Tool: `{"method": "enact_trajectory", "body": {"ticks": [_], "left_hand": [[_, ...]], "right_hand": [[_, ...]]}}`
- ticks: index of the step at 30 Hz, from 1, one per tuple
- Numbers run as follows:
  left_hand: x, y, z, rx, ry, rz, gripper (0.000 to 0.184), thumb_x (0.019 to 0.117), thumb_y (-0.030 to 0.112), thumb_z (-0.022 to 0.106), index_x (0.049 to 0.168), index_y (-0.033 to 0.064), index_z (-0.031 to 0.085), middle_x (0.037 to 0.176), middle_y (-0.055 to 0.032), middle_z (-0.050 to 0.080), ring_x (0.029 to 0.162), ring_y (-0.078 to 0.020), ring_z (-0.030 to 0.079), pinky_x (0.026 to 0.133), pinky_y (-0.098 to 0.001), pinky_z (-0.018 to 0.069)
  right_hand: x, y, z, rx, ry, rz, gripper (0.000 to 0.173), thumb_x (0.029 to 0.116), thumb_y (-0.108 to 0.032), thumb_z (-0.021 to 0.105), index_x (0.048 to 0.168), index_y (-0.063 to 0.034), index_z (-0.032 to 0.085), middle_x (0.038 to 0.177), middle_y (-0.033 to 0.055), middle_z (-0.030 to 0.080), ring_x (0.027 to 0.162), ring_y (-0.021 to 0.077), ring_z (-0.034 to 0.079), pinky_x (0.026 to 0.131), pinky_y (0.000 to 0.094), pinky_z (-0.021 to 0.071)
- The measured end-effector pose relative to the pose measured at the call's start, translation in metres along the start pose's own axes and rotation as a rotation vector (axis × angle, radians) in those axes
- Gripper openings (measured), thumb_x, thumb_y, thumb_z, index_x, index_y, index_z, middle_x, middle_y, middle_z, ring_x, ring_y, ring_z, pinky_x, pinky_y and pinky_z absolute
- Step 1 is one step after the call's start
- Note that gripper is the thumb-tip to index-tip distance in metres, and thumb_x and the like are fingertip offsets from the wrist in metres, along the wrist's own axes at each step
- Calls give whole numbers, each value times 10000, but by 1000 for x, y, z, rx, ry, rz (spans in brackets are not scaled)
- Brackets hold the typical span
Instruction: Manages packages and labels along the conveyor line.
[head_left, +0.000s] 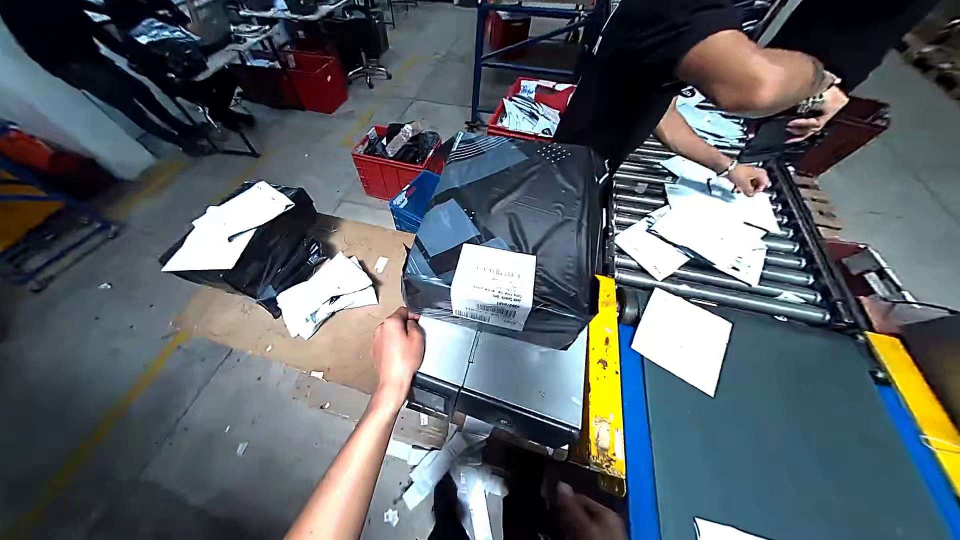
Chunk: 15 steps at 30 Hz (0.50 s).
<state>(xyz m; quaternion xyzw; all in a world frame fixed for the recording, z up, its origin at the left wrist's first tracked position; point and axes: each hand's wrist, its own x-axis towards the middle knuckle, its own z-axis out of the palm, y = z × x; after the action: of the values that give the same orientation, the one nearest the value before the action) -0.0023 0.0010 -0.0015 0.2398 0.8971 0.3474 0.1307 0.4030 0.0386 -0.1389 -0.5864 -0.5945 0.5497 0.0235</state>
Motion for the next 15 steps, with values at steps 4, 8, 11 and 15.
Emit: {"method": "enact_trajectory", "body": {"ticks": [4, 8, 11, 15], "left_hand": [[-3, 4, -2, 21, -14, 7, 265, 1029, 153, 476, 1017, 76, 729, 885, -200, 706, 884, -424, 683, 726, -659, 507], [-2, 3, 0, 7, -12, 36, 276, 1047, 141, 478, 1093, 40, 730, 957, -247, 708, 933, -460, 680, 789, -700, 500], [4, 3, 12, -12, -2, 94, 281, 1037, 127, 478, 1086, -12, 717, 961, -259, 698, 932, -450, 670, 822, -702, 490], [6, 5, 18, 14, 48, 95, 302, 1020, 117, 447, 1027, -44, 702, 957, -288, 684, 950, -472, 654, 833, -721, 455]], "right_hand": [[21, -100, 108, 467, -121, 58, 361, 1017, -329, 673, 1179, -7, 705, 930, 104, 784, 695, 190, 727, 586, 358, 588], [17, -129, 126, 814, 10, 85, 128, 1014, -33, 610, 971, 61, 684, 657, 53, 653, 463, 57, 500, 419, 217, 401], [-6, -74, 74, 525, -176, -229, 230, 992, -147, 669, 830, 10, 712, 621, 29, 663, 475, 70, 553, 469, 251, 483], [53, 3, -95, 455, 324, -127, 184, 1013, -64, 567, 962, 68, 686, 752, 97, 721, 584, 154, 653, 565, 340, 567]]}}
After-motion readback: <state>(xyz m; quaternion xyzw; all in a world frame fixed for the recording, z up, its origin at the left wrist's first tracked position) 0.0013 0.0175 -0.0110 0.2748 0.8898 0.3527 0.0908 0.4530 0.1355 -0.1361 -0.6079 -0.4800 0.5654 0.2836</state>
